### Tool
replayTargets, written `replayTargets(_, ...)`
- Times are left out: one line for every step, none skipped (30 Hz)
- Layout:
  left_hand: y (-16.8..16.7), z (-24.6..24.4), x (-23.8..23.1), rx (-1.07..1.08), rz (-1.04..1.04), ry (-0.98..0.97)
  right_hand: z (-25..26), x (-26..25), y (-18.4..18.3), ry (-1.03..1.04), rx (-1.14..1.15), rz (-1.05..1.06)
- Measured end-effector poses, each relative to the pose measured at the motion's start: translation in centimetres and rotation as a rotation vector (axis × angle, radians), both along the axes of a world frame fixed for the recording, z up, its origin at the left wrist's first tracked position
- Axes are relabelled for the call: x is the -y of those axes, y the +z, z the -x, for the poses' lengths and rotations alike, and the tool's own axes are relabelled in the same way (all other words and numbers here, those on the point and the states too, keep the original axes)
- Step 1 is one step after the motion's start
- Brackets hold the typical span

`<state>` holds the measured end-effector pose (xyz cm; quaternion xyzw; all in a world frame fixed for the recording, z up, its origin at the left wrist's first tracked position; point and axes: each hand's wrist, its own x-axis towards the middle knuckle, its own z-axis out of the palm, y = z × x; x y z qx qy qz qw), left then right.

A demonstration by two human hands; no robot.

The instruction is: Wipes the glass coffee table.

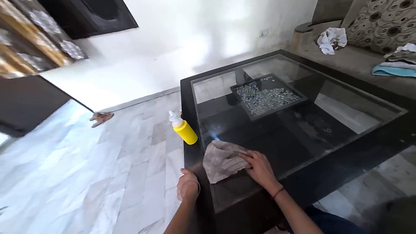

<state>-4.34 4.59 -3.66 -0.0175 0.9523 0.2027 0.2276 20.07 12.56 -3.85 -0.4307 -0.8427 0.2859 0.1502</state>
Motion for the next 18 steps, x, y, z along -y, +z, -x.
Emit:
replayTargets(0.0,0.0,0.0,0.000,-0.002,0.004,-0.3,-0.9,0.0,-0.057,0.007,-0.032)
replayTargets(0.0,0.0,0.1,-0.003,0.002,0.005,-0.7,-1.8,-0.1,-0.126,0.011,-0.067)
replayTargets(0.0,0.0,0.1,-0.001,0.007,0.004,-1.4,-2.7,-0.3,-0.202,0.014,-0.098)
replayTargets(0.0,0.0,0.0,0.002,0.010,0.010,-2.4,-3.5,-0.5,-0.291,0.009,-0.131)
replayTargets(0.0,0.0,0.0,0.006,0.013,0.018,-3.5,-4.3,-0.7,-0.396,-0.009,-0.175)
replayTargets(-0.1,0.1,-0.1,0.004,0.021,0.026,-4.9,-5.1,-0.8,-0.513,-0.013,-0.203)
replayTargets(-0.1,0.1,-0.2,-0.003,0.024,0.029,-6.6,-5.8,-0.7,-0.632,-0.009,-0.199)
replayTargets(-0.1,0.0,-0.1,-0.007,0.018,0.032,-8.3,-6.3,-0.8,-0.753,-0.023,-0.191)
replayTargets(-0.1,-0.1,0.0,-0.007,0.011,0.030,-10.1,-6.7,-1.0,-0.873,-0.040,-0.190)
replayTargets(-0.1,-0.2,0.2,-0.006,0.000,0.023,-11.9,-6.9,-1.1,-0.978,-0.056,-0.189)
replayTargets(-0.1,-0.2,0.1,-0.006,-0.008,0.025,-13.4,-7.0,-1.0,-1.066,-0.079,-0.176)
replayTargets(-0.1,-0.1,0.1,-0.011,-0.010,0.029,-14.6,-7.0,-1.0,-1.133,-0.096,-0.162)
replayTargets(-0.2,0.0,0.0,-0.015,-0.001,0.033,-15.4,-6.9,-0.9,-1.172,-0.104,-0.149)
replayTargets(-0.3,0.0,-0.1,-0.014,0.009,0.037,-15.7,-6.8,-0.8,-1.184,-0.105,-0.136)
replayTargets(-0.3,0.1,-0.1,-0.013,0.016,0.039,-15.6,-6.6,-0.6,-1.173,-0.100,-0.123)
replayTargets(-0.2,0.0,-0.1,-0.013,0.021,0.038,-15.0,-6.4,-0.4,-1.144,-0.087,-0.116)
replayTargets(-0.2,0.0,-0.1,-0.012,0.022,0.038,-14.0,-6.2,-0.2,-1.105,-0.064,-0.103)
replayTargets(-0.2,0.0,-0.2,-0.010,0.024,0.037,-12.7,-6.0,0.2,-1.052,-0.033,-0.088)
